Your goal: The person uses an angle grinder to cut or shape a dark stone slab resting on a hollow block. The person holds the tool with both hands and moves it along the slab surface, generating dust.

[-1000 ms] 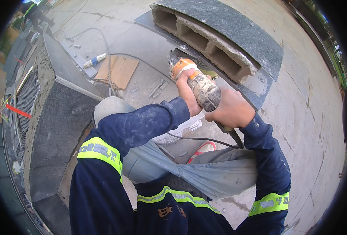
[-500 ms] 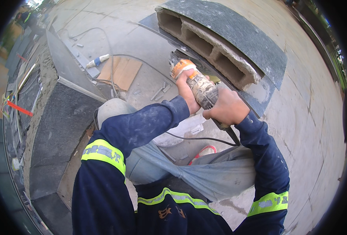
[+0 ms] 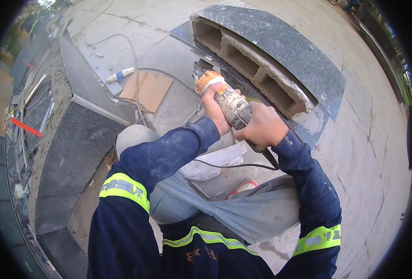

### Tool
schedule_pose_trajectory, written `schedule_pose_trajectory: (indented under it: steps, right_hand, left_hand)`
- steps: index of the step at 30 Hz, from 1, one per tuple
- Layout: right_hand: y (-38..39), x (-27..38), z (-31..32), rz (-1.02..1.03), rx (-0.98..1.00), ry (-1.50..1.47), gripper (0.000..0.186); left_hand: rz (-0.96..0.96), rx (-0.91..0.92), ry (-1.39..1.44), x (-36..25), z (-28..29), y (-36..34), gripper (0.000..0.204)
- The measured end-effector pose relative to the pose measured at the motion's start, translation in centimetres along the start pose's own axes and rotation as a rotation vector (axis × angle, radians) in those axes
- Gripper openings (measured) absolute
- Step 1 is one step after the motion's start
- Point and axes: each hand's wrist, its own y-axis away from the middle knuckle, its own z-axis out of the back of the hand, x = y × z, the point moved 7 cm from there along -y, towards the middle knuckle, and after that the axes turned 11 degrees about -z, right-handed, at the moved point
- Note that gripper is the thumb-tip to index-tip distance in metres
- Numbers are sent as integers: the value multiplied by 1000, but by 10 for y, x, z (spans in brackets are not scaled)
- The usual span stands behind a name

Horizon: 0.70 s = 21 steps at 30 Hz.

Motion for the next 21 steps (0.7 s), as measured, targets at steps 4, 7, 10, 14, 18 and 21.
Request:
schedule_pose_trajectory:
  steps: [4, 7, 10, 14, 18, 21]
  right_hand:
    - [-7, 33, 4, 85, 14, -5, 58]
    - [-15, 53, 9, 168, 22, -30, 58]
    - [-22, 77, 11, 229, 83, -80, 58]
    - [-26, 111, 6, 367, 120, -160, 60]
    - [-25, 151, 0, 374, 135, -151, 64]
    - [-34, 171, 5, 346, 125, -119, 64]
  left_hand:
    - [-66, 7, 32, -37, 5, -9, 55]
    - [-169, -28, 21, -68, -4, -3, 53]
    - [-250, -31, -3, -103, -9, 2, 46]
    - [-397, -41, -33, -150, -18, 19, 39]
    - [-440, -53, -21, -191, -11, 18, 37]
    - [-469, -67, -11, -209, -9, 7, 37]
